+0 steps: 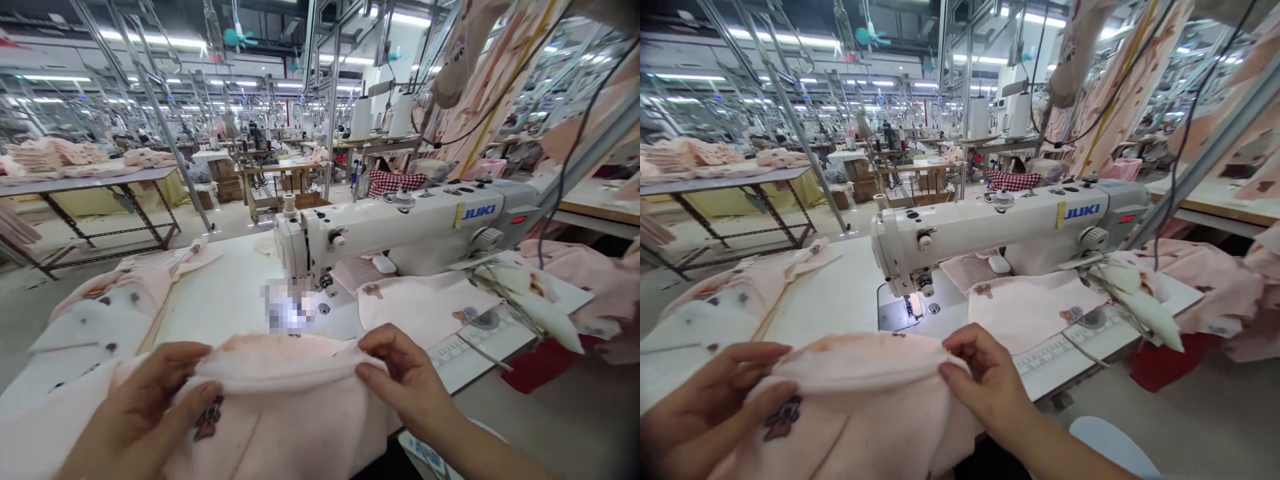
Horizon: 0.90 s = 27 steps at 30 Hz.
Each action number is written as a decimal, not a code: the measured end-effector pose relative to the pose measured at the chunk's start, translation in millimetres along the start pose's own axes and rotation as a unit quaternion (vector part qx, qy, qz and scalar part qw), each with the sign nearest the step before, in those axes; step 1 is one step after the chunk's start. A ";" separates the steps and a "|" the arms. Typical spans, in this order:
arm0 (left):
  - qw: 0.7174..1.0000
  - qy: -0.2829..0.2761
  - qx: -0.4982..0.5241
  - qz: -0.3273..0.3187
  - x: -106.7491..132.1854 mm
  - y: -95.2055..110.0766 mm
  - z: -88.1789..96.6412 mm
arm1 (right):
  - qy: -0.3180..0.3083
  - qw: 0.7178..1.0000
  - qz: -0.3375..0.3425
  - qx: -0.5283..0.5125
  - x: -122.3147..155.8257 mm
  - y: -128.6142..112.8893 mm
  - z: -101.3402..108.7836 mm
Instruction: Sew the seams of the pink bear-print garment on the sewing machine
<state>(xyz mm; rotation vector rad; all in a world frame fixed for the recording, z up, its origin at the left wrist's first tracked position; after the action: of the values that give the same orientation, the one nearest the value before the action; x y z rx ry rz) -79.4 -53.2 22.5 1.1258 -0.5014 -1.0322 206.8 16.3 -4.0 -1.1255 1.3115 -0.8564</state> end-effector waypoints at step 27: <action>0.985 -0.091 -0.038 -0.142 -110.8 57.8 -5.5 | -0.203 0.711 0.422 0.525 -29.6 -79.9 -71.6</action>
<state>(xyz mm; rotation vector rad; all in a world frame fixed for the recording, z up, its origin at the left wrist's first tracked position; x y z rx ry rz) -103.4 49.3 89.9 1.0600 -0.4502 -1.4019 142.5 12.6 86.8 0.2460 0.5991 -0.4415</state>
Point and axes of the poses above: each hand's wrist, its own x-axis away from the middle knuckle, its own z-axis out of the back of the hand, y = z × x, the point moved 6 cm from there along -x, towards the middle knuckle, and after that the axes turned 7 degrees about y, right-handed, at the moved point
